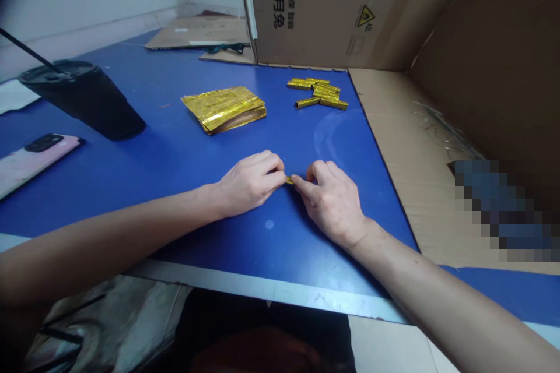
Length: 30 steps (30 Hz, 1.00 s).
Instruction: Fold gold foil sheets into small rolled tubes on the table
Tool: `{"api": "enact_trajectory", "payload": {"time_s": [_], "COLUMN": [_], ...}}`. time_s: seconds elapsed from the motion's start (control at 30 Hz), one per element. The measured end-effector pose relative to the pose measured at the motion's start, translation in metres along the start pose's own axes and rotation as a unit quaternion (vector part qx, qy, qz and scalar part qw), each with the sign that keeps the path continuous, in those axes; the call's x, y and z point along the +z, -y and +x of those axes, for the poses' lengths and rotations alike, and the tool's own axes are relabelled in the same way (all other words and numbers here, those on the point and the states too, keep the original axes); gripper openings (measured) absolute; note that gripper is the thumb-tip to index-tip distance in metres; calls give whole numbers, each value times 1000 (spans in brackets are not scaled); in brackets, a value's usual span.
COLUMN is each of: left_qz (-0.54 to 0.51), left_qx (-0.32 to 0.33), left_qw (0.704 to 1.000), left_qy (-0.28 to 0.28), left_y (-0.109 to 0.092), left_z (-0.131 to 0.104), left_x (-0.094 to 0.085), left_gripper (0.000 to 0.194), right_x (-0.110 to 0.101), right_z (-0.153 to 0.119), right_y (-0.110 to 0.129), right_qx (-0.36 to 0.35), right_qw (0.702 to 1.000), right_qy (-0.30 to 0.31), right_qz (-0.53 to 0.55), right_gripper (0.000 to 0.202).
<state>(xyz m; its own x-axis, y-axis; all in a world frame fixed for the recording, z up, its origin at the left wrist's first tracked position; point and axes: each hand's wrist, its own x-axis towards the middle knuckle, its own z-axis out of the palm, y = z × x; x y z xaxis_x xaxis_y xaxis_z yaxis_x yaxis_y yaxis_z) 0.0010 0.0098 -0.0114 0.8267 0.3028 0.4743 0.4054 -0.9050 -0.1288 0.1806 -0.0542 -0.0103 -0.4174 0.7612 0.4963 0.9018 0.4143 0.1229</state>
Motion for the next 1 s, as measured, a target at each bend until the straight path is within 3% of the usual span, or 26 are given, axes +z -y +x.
{"api": "enact_trajectory", "payload": {"time_s": [0.2,0.53,0.7,0.9,1.0], "left_qz": [9,-2,23,53,34], "left_qx": [25,19,17,6,-13], "left_qw": [997,986,987,990,989], "left_qy": [76,164,160,129,143], "left_y": [-2,-12,-21,-30,-32], "left_z": [-3,-1,-4,-22,-31], "left_x": [0,-11,-13,-10,-8], "left_gripper": [24,14,10,35,48], "right_x": [0,-6,-12,-17,-19], "right_z": [1,1,4,4,4], "right_y": [2,3,9,15,16], "right_qx": [-25,-49,-53,-61,-68], "right_qw": [994,986,981,977,973], "right_qy": [100,154,185,205,218], "right_qz": [36,50,10,-16,-24], "right_gripper": [30,27,25,24,25]}}
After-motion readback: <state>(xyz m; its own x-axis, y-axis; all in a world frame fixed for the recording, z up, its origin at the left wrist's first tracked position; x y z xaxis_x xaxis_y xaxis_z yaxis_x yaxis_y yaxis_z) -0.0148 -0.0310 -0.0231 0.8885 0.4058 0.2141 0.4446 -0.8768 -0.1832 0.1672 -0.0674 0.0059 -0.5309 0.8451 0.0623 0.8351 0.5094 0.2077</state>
